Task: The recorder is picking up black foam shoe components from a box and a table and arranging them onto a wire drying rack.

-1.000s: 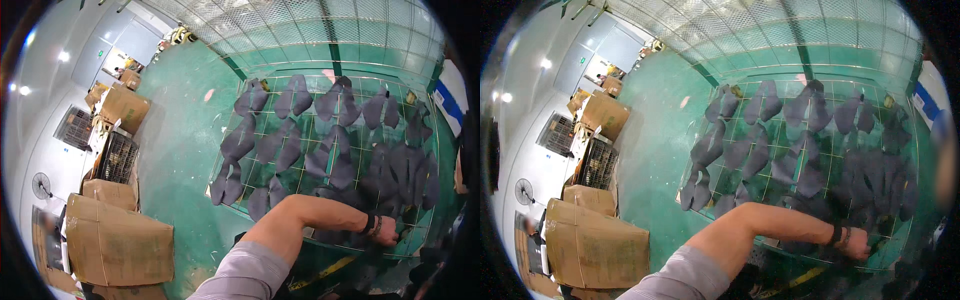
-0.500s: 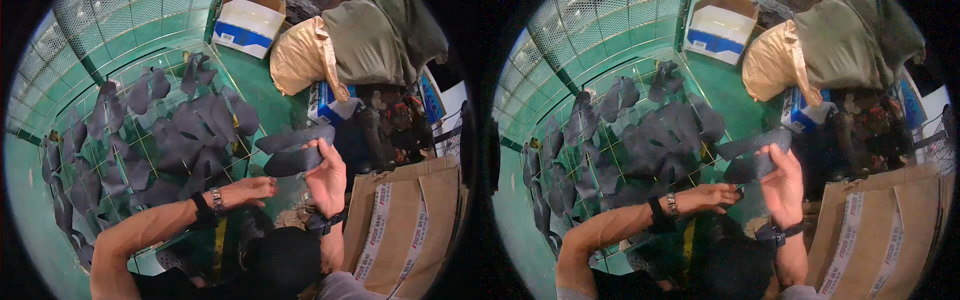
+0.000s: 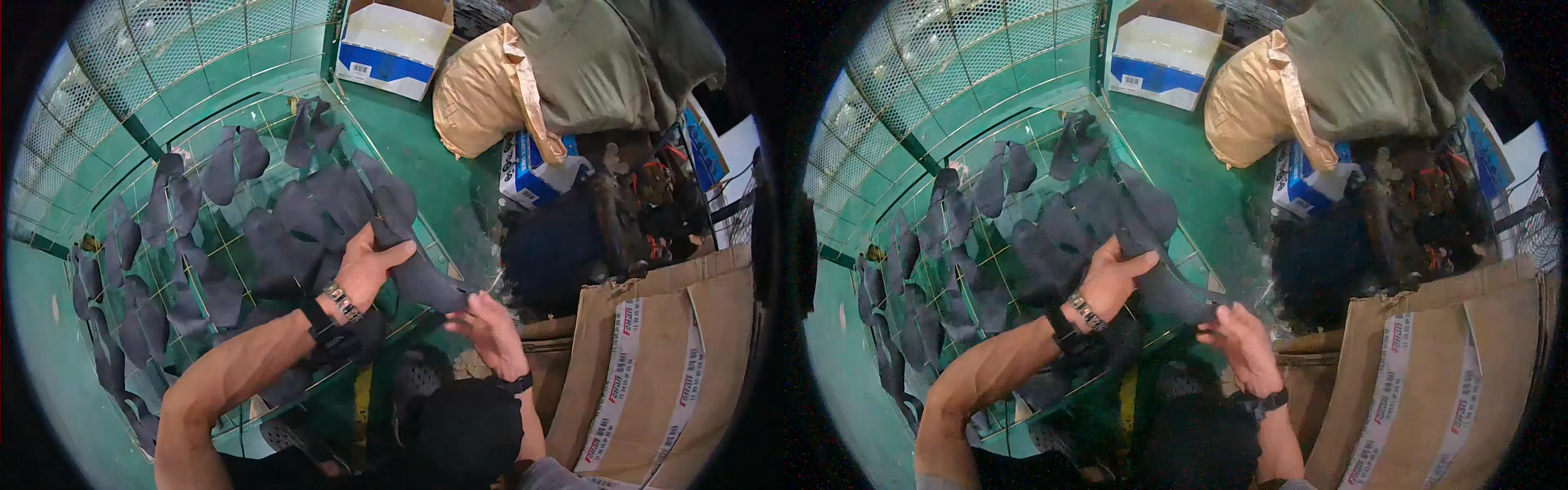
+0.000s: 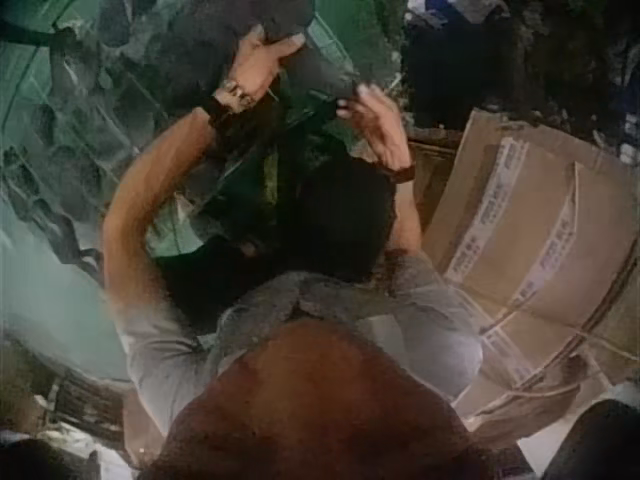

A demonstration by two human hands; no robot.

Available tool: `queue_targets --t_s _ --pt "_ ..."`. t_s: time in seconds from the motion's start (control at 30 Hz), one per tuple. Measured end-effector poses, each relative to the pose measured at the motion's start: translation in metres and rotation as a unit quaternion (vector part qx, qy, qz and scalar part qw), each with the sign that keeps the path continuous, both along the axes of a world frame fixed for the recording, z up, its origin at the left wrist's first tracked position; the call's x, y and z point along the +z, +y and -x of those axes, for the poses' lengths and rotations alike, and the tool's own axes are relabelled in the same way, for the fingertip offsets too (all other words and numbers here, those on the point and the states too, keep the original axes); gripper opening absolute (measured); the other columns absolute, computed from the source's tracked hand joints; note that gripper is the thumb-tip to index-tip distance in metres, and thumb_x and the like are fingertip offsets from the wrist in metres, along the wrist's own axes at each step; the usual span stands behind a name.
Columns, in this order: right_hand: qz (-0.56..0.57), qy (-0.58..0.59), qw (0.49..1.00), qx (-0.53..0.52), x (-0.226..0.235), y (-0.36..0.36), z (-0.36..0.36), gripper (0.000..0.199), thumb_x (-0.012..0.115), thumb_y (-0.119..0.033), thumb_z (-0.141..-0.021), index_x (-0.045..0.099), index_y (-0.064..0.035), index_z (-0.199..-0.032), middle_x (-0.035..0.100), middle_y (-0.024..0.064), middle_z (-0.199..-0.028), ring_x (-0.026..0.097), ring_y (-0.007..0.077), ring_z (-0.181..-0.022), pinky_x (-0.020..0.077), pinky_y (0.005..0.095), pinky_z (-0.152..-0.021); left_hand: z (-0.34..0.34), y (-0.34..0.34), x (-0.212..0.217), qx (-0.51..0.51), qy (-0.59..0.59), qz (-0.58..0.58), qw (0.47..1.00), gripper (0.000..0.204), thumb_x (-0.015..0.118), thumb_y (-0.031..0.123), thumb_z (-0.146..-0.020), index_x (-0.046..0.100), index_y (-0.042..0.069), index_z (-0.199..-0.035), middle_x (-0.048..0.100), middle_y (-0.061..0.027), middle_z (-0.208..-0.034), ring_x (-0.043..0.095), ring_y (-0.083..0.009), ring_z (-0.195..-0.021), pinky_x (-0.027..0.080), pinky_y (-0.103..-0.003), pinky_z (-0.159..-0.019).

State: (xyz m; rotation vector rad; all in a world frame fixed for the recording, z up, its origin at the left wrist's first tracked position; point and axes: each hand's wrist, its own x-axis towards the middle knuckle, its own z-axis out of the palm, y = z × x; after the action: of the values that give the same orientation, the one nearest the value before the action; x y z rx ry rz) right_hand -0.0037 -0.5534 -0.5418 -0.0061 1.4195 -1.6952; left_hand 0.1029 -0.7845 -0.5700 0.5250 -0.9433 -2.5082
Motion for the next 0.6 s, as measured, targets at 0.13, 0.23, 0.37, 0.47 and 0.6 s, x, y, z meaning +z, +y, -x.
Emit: queue_targets --t_s 0.13,0.23,0.37,0.47,0.6 --pt "-0.144 0.221 0.963 0.057 -0.011 -0.008 0.016 0.063 0.067 -0.038 -0.098 0.048 0.002 -0.142 0.062 0.0139 -0.127 0.061 0.0236 -0.114 0.0496 0.0381 -0.098 -0.011 -0.01 0.021 -0.074 -0.026 0.125 0.989 0.036 0.074 0.002 -0.089 0.058 0.004 -0.121 0.065 -0.0005 -0.111 0.063 -0.012 -0.1 0.053 -0.031 -0.09" --pt "-0.047 0.284 0.954 0.083 0.014 -0.041 0.022 0.066 0.065 -0.042 -0.098 0.046 0.0018 -0.144 0.06 0.0143 -0.133 0.059 0.0219 -0.119 0.0472 0.0367 -0.101 -0.018 -0.01 0.041 -0.14 -0.031 0.179 0.973 0.041 0.077 0.002 -0.086 0.057 0.005 -0.122 0.063 0.0023 -0.108 0.06 -0.0089 -0.1 0.051 -0.028 -0.09" --pt "0.121 0.228 0.947 0.192 0.036 -0.084 0.027 0.058 0.069 -0.033 -0.097 0.052 0.0019 -0.139 0.062 0.0112 -0.129 0.058 0.0176 -0.117 0.0439 0.033 -0.102 -0.022 -0.004 0.043 -0.19 -0.012 0.208 0.959 0.036 0.08 0.008 -0.085 0.059 0.004 -0.114 0.063 0.0026 -0.1 0.059 -0.0068 -0.092 0.051 -0.026 -0.082" --pt "0.116 0.195 0.964 0.14 0.042 -0.081 0.033 0.034 0.071 -0.022 -0.096 0.064 0.0004 -0.121 0.069 0.0053 -0.112 0.061 0.0119 -0.101 0.0472 0.0288 -0.092 -0.023 -0.001 0.044 -0.165 -0.057 0.272 0.946 0.04 0.085 0.013 -0.08 0.06 0.003 -0.109 0.064 0.0026 -0.095 0.058 -0.006 -0.087 0.05 -0.026 -0.079" --pt "0.059 0.223 0.972 0.053 0.039 -0.07 0.035 0.016 0.073 -0.015 -0.093 0.069 -0.0021 -0.102 0.071 0.0015 -0.097 0.062 0.0087 -0.086 0.0486 0.0259 -0.082 -0.031 -0.012 0.04 -0.108 -0.106 0.236 0.96 0.039 0.081 0.0 -0.08 0.063 0.003 -0.114 0.067 0.0017 -0.103 0.062 -0.0075 -0.094 0.052 -0.026 -0.084"
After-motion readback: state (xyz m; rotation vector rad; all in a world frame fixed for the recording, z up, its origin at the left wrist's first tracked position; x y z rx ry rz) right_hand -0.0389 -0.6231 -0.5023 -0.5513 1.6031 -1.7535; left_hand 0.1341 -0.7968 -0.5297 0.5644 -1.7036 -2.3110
